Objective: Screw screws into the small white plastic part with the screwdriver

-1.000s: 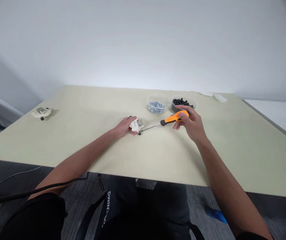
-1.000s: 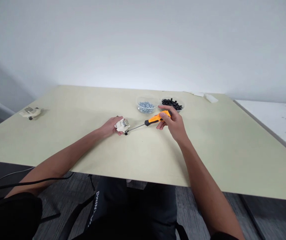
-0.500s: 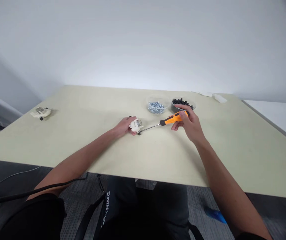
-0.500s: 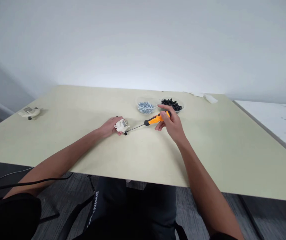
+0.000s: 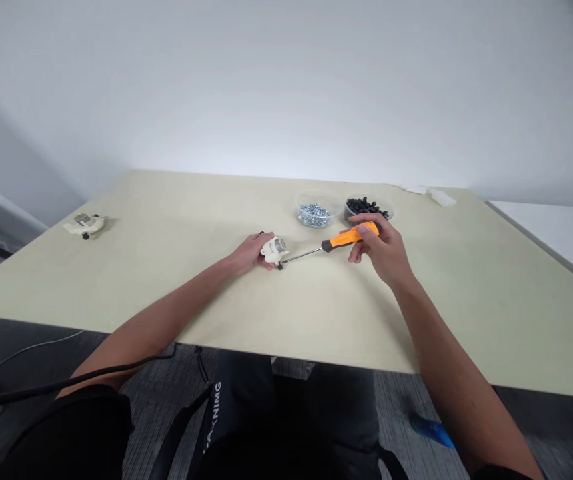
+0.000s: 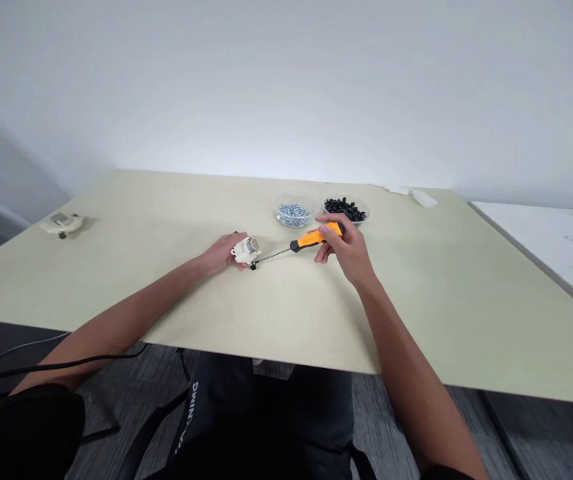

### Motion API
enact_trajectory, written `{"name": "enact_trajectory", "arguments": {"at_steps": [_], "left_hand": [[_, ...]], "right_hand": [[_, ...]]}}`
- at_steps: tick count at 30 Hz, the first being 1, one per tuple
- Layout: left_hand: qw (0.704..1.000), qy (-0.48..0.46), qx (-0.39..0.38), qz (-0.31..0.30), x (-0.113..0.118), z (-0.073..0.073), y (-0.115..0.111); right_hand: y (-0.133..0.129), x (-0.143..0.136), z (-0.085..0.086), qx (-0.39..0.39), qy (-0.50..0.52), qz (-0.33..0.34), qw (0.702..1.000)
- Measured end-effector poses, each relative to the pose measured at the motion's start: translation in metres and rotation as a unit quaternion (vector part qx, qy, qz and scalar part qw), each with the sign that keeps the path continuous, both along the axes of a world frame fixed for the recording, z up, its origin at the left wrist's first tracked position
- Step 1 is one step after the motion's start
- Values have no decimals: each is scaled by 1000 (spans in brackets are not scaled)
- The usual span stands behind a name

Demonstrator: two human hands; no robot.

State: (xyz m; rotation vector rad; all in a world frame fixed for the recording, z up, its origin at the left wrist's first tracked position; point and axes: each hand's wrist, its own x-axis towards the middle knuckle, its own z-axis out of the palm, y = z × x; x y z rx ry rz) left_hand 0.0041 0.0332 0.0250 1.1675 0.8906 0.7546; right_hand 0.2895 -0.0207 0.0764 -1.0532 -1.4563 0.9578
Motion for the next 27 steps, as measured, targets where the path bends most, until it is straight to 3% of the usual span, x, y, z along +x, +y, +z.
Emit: {"name": "enact_trajectory", "arguments": {"at_steps": [6, 13, 20, 27], "left_hand": [[1000, 4, -5, 8, 0, 0, 0], [1000, 0, -5, 6, -1, -2, 2], [1000, 2, -4, 4, -2, -2, 2], [1000, 3, -7, 9, 0, 1, 0]], "right_hand": [[-2, 0, 3, -4, 7, 46, 999], [-1, -1, -1, 23, -12, -19, 999], [-2, 1, 2, 0, 5, 31, 1000], [-2, -2, 1, 2, -1, 1, 1000]]}}
